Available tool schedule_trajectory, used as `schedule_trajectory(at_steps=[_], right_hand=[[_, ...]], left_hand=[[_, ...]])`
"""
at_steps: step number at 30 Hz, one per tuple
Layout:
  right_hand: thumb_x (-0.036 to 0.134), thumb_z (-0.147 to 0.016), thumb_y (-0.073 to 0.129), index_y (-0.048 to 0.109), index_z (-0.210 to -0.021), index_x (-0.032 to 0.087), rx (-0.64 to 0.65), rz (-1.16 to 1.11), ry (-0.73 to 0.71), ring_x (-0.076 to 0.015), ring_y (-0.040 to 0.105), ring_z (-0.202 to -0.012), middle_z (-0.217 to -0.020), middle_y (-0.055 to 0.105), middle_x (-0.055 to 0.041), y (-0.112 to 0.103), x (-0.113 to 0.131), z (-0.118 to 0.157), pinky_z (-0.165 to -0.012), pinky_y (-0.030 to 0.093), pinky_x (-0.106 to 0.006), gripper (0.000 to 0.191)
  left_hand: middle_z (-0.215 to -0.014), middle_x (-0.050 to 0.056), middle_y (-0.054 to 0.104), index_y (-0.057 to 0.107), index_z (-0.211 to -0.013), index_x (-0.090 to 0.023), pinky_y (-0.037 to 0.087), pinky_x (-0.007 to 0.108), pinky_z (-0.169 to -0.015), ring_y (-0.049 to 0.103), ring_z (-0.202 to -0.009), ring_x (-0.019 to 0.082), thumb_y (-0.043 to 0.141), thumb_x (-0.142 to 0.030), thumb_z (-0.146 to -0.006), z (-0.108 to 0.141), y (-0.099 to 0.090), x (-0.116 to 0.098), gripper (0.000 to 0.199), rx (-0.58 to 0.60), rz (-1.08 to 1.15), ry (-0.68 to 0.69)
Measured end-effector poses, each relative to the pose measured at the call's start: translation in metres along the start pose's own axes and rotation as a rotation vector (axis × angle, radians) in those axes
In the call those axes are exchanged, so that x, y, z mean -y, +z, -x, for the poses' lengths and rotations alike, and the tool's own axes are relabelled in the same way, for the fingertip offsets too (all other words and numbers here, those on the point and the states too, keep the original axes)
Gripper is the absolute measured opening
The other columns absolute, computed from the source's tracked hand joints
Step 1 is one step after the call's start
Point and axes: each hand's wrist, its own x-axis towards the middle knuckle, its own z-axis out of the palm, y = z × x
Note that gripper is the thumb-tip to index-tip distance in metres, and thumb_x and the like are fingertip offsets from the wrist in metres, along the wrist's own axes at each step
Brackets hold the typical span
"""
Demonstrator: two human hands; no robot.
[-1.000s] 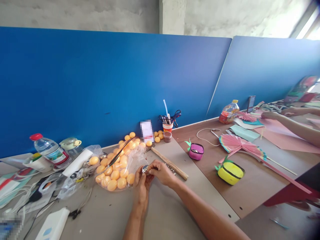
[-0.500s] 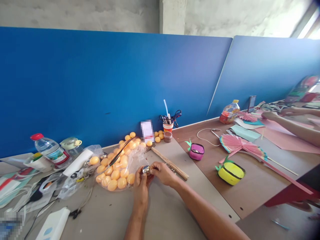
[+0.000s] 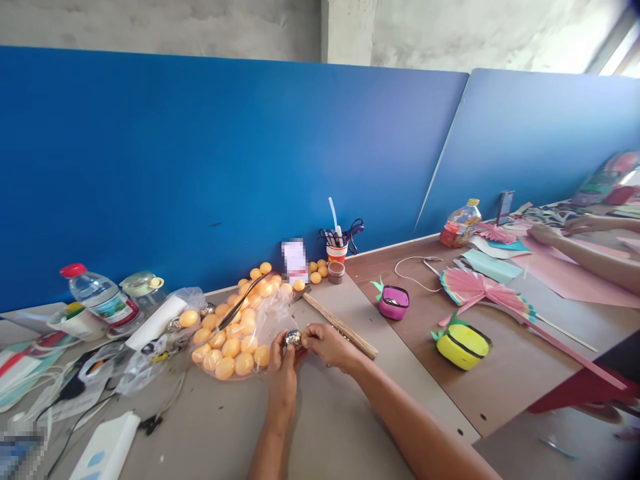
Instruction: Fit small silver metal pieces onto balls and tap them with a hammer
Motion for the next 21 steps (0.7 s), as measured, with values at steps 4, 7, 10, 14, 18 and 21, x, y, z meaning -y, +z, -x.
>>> schedule_trajectory(at_steps=[4, 7, 10, 14, 18, 21], right_hand=[[0.022, -0.073, 0.054, 0.055, -0.067, 0.018, -0.02, 0.004, 0.015, -0.0079, 0.033, -0.052, -0.054, 0.041, 0.006, 0.0, -0.002, 0.0, -0.048, 0.025, -0.02, 0.007], [0.022, -0.073, 0.055, 0.055, -0.066, 0.018, -0.029, 0.0, 0.016, -0.0079, 0.034, -0.053, -0.054, 0.042, 0.0058, 0.001, -0.004, -0.002, -0.048, 0.025, -0.02, 0.008], [0.022, -0.072, 0.055, 0.055, -0.065, 0.017, -0.028, -0.009, 0.011, -0.0081, 0.035, -0.054, -0.056, 0.043, 0.0054, 0.003, -0.008, -0.004, -0.05, 0.026, -0.02, 0.008], [0.021, -0.071, 0.055, 0.054, -0.065, 0.017, -0.036, -0.035, 0.018, -0.0085, 0.036, -0.055, -0.057, 0.044, 0.0056, 0.006, -0.013, -0.007, -0.053, 0.028, -0.021, 0.008], [0.02, -0.071, 0.055, 0.053, -0.063, 0.017, -0.071, -0.06, 0.012, -0.0092, 0.038, -0.056, -0.056, 0.045, 0.0061, 0.01, -0.016, -0.009, -0.055, 0.03, -0.022, 0.008], [0.018, -0.071, 0.054, 0.052, -0.063, 0.018, -0.108, -0.019, -0.007, -0.0099, 0.042, -0.058, -0.057, 0.048, 0.0055, 0.013, -0.016, -0.009, -0.057, 0.032, -0.022, 0.009]], left_hand=[[-0.113, 0.01, 0.063, 0.058, -0.108, -0.021, 0.055, 0.038, -0.084, 0.065, -0.098, 0.024, 0.073, -0.048, -0.07, -0.001, -0.001, 0.001, 0.049, 0.012, -0.034, 0.0], [-0.115, 0.011, 0.062, 0.057, -0.11, -0.021, 0.055, 0.039, -0.084, 0.064, -0.099, 0.025, 0.072, -0.05, -0.071, 0.0, -0.002, 0.001, 0.05, 0.005, -0.049, 0.007], [-0.118, 0.011, 0.061, 0.057, -0.11, -0.022, 0.055, 0.038, -0.084, 0.064, -0.101, 0.026, 0.071, -0.051, -0.071, 0.001, -0.002, 0.001, 0.05, -0.008, -0.076, 0.02], [-0.119, 0.012, 0.061, 0.057, -0.11, -0.021, 0.055, 0.039, -0.084, 0.064, -0.102, 0.026, 0.07, -0.053, -0.071, 0.002, -0.002, 0.002, 0.051, -0.006, -0.113, 0.026], [-0.118, 0.013, 0.061, 0.058, -0.11, -0.021, 0.055, 0.04, -0.084, 0.064, -0.102, 0.027, 0.07, -0.054, -0.071, 0.001, -0.005, 0.005, 0.053, -0.021, -0.134, 0.049], [-0.116, 0.012, 0.062, 0.059, -0.109, -0.021, 0.056, 0.04, -0.082, 0.064, -0.101, 0.027, 0.069, -0.054, -0.072, 0.001, -0.006, 0.006, 0.051, -0.016, -0.145, 0.061]])
